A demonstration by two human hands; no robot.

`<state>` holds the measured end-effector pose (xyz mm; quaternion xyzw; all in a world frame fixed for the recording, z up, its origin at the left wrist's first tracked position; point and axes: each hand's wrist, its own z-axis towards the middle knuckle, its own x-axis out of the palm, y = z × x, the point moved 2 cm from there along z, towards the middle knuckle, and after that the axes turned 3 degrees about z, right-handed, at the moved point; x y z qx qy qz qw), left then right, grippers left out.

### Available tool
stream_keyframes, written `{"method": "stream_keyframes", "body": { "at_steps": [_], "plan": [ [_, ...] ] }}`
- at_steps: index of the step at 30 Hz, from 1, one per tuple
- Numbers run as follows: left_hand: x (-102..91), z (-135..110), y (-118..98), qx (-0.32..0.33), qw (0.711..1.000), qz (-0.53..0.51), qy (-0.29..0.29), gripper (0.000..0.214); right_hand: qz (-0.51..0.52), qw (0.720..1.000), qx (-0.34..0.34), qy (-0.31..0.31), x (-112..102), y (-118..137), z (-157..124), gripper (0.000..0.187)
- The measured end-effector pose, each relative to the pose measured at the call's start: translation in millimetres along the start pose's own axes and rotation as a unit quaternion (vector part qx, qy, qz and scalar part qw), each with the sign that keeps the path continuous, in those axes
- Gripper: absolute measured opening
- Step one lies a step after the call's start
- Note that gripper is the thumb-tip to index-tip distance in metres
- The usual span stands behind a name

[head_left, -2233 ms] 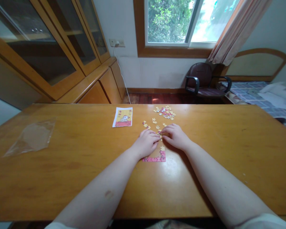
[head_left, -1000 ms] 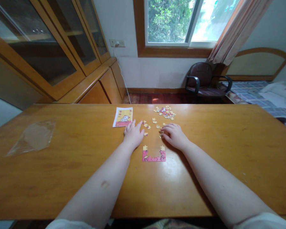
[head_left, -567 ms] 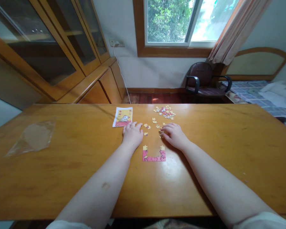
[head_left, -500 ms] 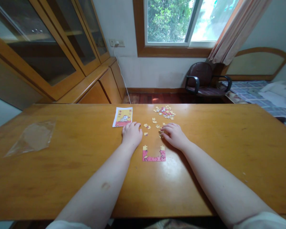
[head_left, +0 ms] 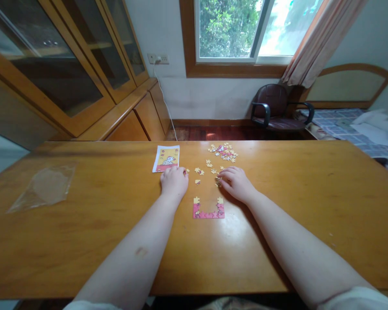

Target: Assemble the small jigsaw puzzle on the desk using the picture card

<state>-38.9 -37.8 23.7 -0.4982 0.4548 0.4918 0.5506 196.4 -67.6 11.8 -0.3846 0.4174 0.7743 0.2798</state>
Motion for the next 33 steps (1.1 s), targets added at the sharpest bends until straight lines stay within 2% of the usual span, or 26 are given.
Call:
{"method": "stream_keyframes", "body": {
  "at_steps": [5,23,27,33],
  "plan": [
    [-4.0,-2.4,-2.8,-0.003,1.0,-0.002,-0.006,0.026,0.005,1.0,-0.002,0.002,0.0,0.4,0.3,0.017],
    [1.8,-0.8,-3.4,0.005,1.0,-0.028,-0.002,0.025,0.005,1.0,-0.003,-0.005,0.0,1.0,-0.7,0.015],
    [1.7,-2.6,-5.1,0.035,0.999,-0.01,0.011,0.028,0.007,1.0,-0.006,-0.007,-0.2,1.6,0.1,0.015],
    [-1.3,-3.7,-5.8,0.031,0.999,-0.002,0.033,0.023,0.014,1.0,-0.011,-0.004,-0.7,2.8,0.9,0.014]
  ]
}}
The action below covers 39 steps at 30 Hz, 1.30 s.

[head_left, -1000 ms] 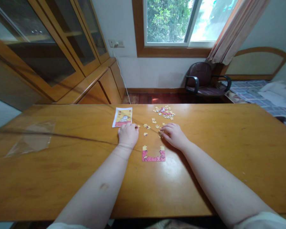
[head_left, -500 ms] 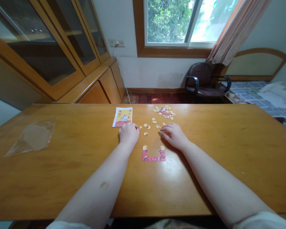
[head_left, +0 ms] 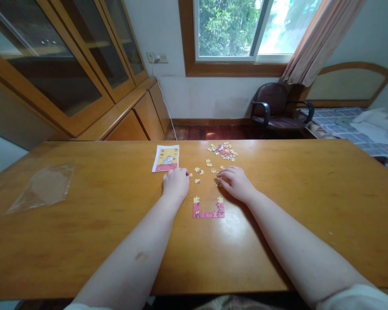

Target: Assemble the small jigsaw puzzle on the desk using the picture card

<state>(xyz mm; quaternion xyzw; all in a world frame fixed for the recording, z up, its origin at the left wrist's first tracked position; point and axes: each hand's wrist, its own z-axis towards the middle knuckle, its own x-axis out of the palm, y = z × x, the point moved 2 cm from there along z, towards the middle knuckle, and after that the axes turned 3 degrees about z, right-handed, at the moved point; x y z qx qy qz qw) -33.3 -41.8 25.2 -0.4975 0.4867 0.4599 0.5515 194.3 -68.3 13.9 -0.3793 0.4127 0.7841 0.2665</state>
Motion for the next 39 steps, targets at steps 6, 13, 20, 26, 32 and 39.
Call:
{"method": "stream_keyframes", "body": {
  "at_steps": [6,13,20,26,32,39],
  "plan": [
    [3.6,2,2,-0.046,0.998,-0.032,0.038,0.019,0.008,1.0,0.005,0.004,0,0,0,0.014],
    [8.2,2,2,-0.072,0.993,-0.05,0.074,0.021,0.009,1.0,0.005,0.01,1,-1,0,0.014],
    [7.1,2,1,-0.063,0.99,-0.08,0.098,0.017,0.015,1.0,0.003,0.014,1,-2,1,0.015],
    [9.8,2,0,-0.041,0.984,-0.154,0.08,0.009,0.023,1.0,-0.003,0.015,2,-3,1,0.014],
    [0.0,-10,-17,0.039,0.957,-0.282,0.051,0.007,0.044,0.999,-0.002,0.014,-4,6,-1,0.016],
    [-5.6,-30,-42,0.172,0.939,-0.288,0.08,0.007,0.081,0.993,-0.022,0.084,-8,23,-2,0.015]
  ]
}}
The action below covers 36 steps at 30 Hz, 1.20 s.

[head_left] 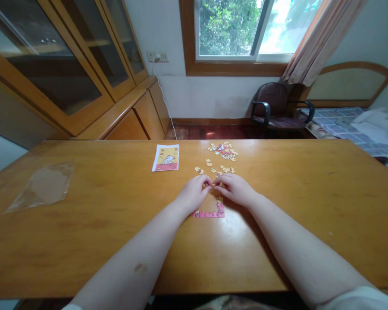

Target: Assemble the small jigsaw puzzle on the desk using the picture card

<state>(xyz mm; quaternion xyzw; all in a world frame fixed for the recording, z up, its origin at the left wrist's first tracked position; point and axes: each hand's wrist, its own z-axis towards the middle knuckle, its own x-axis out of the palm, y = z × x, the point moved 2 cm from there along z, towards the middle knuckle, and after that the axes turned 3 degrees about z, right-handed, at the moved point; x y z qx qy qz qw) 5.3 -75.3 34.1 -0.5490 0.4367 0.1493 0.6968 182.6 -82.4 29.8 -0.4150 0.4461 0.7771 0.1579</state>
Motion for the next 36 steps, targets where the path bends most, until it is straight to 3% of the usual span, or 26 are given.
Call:
{"method": "stream_keyframes", "body": {
  "at_steps": [8,13,19,27,36],
  "plan": [
    [2.0,-1,-4,0.018,0.999,-0.005,0.034,0.009,0.058,0.996,0.072,0.004,-3,-1,-1,0.013],
    [1.1,0,-4,0.004,1.0,-0.027,0.004,0.01,0.097,0.985,0.137,0.049,-2,-7,-1,0.016],
    [-1.9,-3,-6,0.034,0.998,0.056,-0.005,0.015,0.115,0.969,0.2,0.091,-7,-12,-3,0.018],
    [7.0,-8,-13,0.048,0.99,0.128,0.036,0.038,0.099,0.963,0.204,0.143,-5,-11,-4,0.013],
    [11.7,-8,-19,0.047,0.983,0.162,0.065,0.031,0.047,0.967,0.199,0.15,-6,-5,-4,0.01]
  ]
}}
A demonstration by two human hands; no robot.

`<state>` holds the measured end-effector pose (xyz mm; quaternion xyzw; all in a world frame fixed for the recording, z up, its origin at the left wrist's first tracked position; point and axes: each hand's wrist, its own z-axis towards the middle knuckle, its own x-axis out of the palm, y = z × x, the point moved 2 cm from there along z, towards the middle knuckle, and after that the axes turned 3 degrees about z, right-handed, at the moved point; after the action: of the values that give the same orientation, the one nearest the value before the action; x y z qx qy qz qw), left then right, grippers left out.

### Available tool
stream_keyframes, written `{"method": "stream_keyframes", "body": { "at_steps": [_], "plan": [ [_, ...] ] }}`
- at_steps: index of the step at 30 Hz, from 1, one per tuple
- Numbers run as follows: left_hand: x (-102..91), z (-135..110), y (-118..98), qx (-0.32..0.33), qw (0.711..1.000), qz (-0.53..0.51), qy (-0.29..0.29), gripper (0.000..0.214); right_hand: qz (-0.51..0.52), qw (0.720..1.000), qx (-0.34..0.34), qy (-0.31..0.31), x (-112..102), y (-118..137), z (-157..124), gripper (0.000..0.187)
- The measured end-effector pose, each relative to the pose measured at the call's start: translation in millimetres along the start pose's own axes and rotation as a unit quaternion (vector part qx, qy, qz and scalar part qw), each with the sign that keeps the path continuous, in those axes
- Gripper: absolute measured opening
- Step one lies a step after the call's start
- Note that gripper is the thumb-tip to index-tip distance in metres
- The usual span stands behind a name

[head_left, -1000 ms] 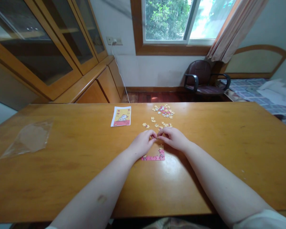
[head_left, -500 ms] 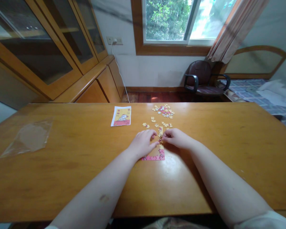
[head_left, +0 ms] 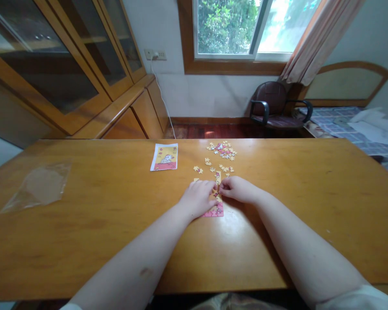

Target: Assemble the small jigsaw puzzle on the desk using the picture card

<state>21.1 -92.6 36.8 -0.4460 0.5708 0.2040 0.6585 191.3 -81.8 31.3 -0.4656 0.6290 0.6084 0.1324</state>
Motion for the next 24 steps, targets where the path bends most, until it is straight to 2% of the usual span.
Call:
{"method": "stream_keyframes", "body": {
  "at_steps": [15,24],
  "plan": [
    [0.5,0.3,0.3,-0.004,1.0,-0.008,0.004,0.025,-0.003,1.0,-0.008,-0.002,0.4,-1.4,1.4,0.008],
    [2.5,0.0,1.9,0.025,1.0,0.011,-0.001,0.021,0.006,1.0,0.01,-0.004,0.5,-0.2,1.8,0.005]
  ]
}}
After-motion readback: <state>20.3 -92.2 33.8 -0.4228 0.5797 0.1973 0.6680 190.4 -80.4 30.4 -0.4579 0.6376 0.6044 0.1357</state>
